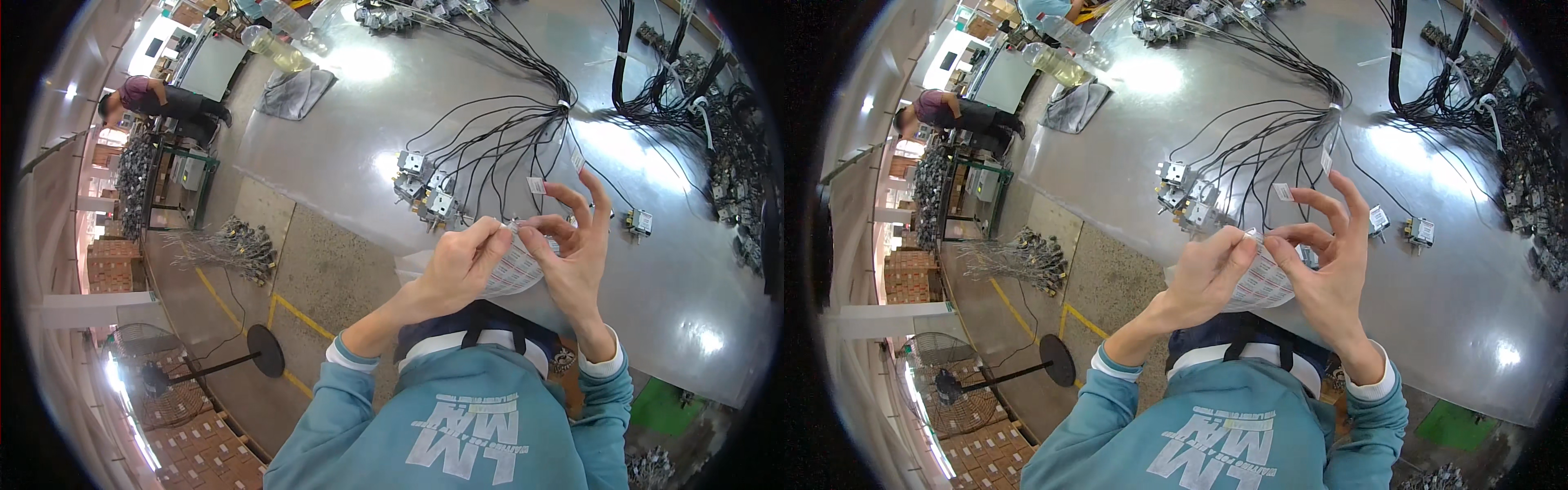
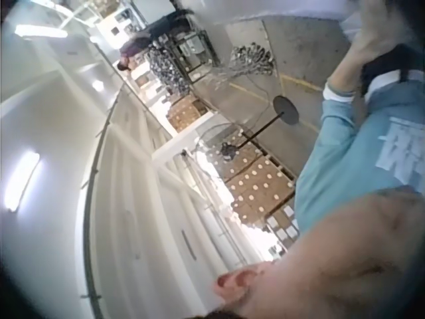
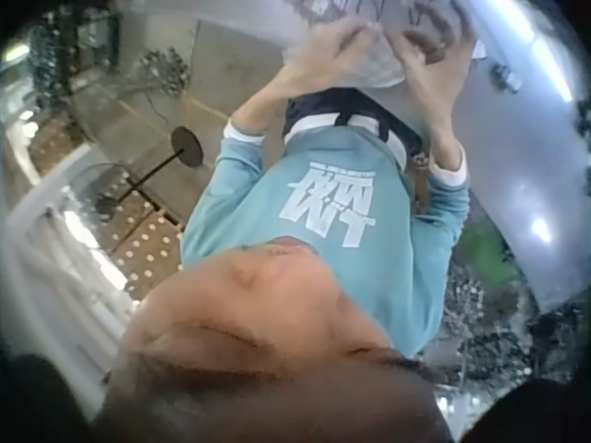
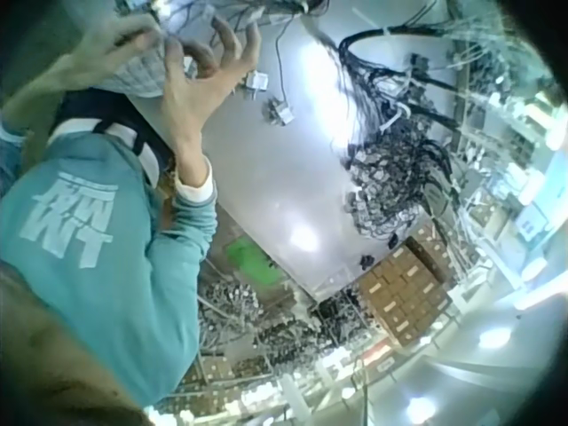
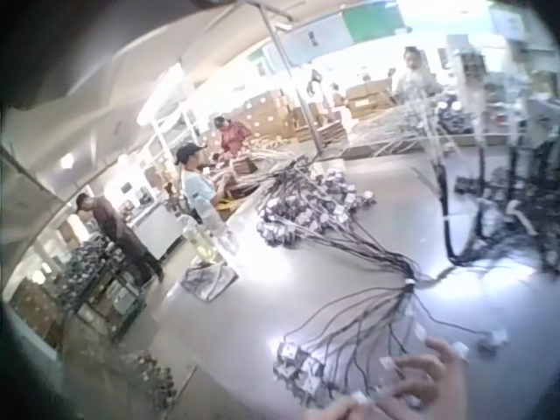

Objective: Applying labels to electronic components and organizing wire harnesses at a manual assembly station.

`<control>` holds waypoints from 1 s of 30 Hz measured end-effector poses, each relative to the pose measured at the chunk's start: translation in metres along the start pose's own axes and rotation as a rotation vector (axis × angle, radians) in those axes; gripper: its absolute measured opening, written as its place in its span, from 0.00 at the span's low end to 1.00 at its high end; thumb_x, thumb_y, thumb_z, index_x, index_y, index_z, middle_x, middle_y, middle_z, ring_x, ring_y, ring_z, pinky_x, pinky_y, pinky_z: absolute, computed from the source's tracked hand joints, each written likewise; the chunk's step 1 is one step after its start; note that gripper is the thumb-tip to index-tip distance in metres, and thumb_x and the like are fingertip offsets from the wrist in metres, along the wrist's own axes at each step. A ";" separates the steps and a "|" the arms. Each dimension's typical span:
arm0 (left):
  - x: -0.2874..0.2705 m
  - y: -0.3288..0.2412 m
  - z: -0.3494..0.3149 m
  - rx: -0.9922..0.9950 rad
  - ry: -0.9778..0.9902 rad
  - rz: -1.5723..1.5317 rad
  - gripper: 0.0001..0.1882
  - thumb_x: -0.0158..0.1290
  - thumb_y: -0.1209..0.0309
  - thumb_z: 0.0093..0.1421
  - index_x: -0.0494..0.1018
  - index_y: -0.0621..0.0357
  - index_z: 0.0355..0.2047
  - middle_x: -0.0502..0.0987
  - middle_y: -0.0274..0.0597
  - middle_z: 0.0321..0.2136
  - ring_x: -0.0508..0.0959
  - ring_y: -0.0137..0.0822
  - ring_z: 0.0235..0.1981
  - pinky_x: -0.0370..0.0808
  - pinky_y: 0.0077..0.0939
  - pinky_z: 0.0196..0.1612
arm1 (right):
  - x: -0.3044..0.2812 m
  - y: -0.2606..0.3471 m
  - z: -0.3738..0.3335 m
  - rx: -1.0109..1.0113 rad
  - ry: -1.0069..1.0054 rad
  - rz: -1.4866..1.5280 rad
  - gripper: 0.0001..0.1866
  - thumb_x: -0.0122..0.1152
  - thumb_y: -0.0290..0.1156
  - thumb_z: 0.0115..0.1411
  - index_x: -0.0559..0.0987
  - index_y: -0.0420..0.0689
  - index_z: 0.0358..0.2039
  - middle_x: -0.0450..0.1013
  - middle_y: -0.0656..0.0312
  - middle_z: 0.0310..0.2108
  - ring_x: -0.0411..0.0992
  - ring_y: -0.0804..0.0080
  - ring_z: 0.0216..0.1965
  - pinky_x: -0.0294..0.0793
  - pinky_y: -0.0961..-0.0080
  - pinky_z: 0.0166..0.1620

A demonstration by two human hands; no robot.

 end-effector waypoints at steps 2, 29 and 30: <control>-0.004 -0.003 0.000 -0.037 0.048 0.161 0.15 0.56 0.63 0.76 0.77 0.64 0.36 0.74 0.43 0.19 0.72 0.24 0.22 0.72 0.30 0.27 | -0.002 -0.001 -0.001 0.040 0.005 -0.005 0.51 0.74 0.16 0.59 0.53 0.45 0.76 0.70 0.47 0.61 0.83 0.67 0.46 0.83 0.73 0.51; 0.084 -0.015 -0.040 0.571 -0.032 1.024 0.13 0.61 0.63 0.67 0.79 0.61 0.34 0.81 0.53 0.59 0.82 0.45 0.43 0.73 0.31 0.33 | -0.064 -0.007 0.036 0.107 0.309 -0.423 0.54 0.68 0.11 0.59 0.51 0.52 0.80 0.76 0.53 0.54 0.80 0.77 0.38 0.83 0.77 0.45; 0.084 -0.017 -0.038 0.588 -0.040 1.032 0.13 0.61 0.63 0.67 0.79 0.61 0.34 0.81 0.52 0.59 0.82 0.46 0.43 0.73 0.31 0.33 | -0.067 -0.006 0.037 0.109 0.315 -0.425 0.54 0.68 0.11 0.59 0.51 0.52 0.80 0.76 0.53 0.54 0.80 0.77 0.38 0.83 0.77 0.45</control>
Point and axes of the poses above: each hand's wrist, its own z-axis towards the middle knuckle, its own x-axis out of the palm, y = z × x, the point moved 4 cm from there along z, towards the middle knuckle
